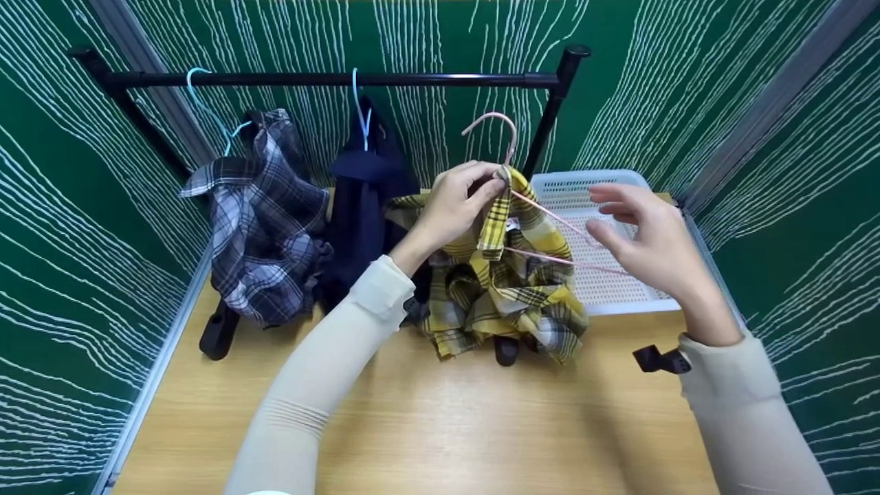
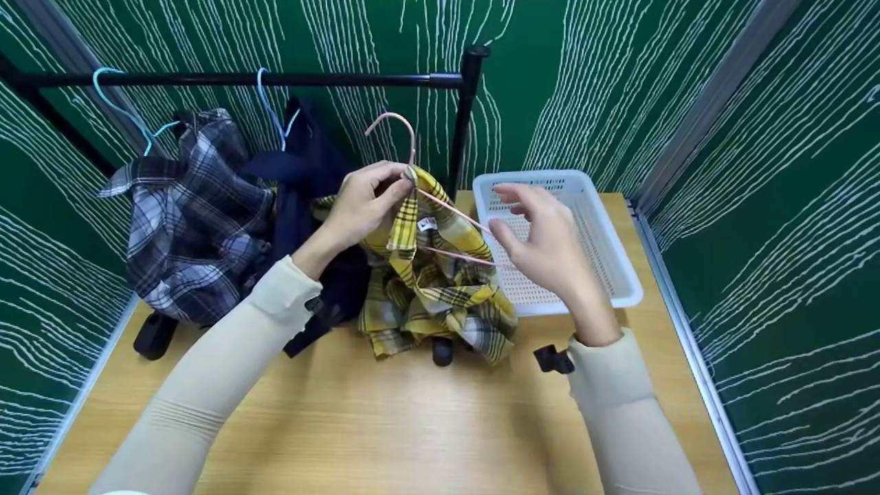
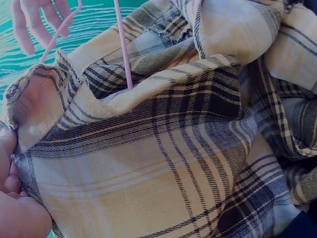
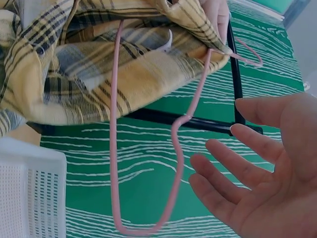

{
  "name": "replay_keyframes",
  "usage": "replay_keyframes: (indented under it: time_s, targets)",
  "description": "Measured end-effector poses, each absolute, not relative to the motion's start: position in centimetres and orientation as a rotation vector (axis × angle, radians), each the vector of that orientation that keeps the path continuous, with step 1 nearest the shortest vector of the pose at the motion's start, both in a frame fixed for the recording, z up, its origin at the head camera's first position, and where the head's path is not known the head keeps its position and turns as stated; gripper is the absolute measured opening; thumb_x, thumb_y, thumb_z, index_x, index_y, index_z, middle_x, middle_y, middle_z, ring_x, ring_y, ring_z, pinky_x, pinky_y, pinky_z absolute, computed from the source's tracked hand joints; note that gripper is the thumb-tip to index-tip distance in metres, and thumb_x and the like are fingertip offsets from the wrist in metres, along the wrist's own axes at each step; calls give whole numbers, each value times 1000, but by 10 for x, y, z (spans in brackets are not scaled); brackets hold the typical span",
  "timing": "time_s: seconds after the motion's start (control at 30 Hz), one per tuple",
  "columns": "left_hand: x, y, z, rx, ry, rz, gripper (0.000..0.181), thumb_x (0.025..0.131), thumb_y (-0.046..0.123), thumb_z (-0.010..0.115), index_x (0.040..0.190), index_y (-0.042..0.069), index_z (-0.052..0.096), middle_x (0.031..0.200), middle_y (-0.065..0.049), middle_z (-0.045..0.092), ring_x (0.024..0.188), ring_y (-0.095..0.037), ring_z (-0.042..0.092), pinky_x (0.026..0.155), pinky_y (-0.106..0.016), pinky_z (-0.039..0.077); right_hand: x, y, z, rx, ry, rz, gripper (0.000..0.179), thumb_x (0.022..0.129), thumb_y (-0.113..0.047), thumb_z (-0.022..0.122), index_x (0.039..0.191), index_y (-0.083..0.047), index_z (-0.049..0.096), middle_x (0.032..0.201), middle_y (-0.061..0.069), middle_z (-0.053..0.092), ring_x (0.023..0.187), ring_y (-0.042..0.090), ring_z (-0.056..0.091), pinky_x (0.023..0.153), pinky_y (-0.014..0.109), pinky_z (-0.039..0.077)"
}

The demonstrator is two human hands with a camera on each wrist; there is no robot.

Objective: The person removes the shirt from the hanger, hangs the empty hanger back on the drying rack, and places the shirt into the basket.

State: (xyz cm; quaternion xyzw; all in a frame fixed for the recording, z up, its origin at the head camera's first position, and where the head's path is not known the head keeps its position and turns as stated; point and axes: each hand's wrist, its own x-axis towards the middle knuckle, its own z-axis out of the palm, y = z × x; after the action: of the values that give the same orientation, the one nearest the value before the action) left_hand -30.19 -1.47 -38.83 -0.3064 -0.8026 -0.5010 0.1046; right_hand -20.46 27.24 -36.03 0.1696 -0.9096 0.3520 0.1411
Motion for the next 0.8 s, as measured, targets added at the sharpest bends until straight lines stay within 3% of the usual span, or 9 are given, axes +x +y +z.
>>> replay_keyframes:
  time_s: [0.17,0.23,0.37,0.53,0.6,0.8]
  targets:
    - [-302,-14,-388,-907,-2368,-1477,26,106,23,65,124,7,76,116,-5,74,107,-11,66,99,-20,48,-211,262,-365,549,-2607,1061,41,102,-14,73,142,-8,65,133,16,70,120,38,68,107,53,52]
    - [-302,-14,-389,-910,-2367,-1479,26,106,23,65,124,7,76,116,-5,74,107,-11,66,99,-20,47,-214,259,-368,568,-2601,1063,40,102,-13,72,141,-6,65,132,18,70,119,39,68,105,59,51]
    - [-302,-15,-389,-914,-2364,-1481,26,106,22,65,124,6,76,117,-6,74,108,-11,66,99,-20,48,-219,253,-372,571,-2604,1043,37,102,-13,71,138,-6,66,129,17,72,115,38,70,102,51,55]
    - [-302,-15,-390,-908,-2372,-1468,26,106,23,65,123,7,76,115,-5,74,104,-11,65,96,-20,49,-223,248,-376,574,-2599,1049,32,102,-11,71,133,-4,69,124,17,73,110,34,71,94,17,52]
    - [-302,-15,-389,-910,-2374,-1462,26,106,23,65,123,7,76,115,-5,74,104,-11,65,96,-20,49,-225,246,-377,578,-2592,1058,30,102,-10,71,131,-3,70,121,18,74,107,32,72,89,8,49]
    - [-301,-13,-389,-927,-2376,-1446,27,107,24,65,125,7,76,117,-5,74,108,-11,66,97,-20,48,-228,241,-380,575,-2599,1068,25,102,-11,71,125,-4,74,106,14,78,93,27,76,79,8,52]
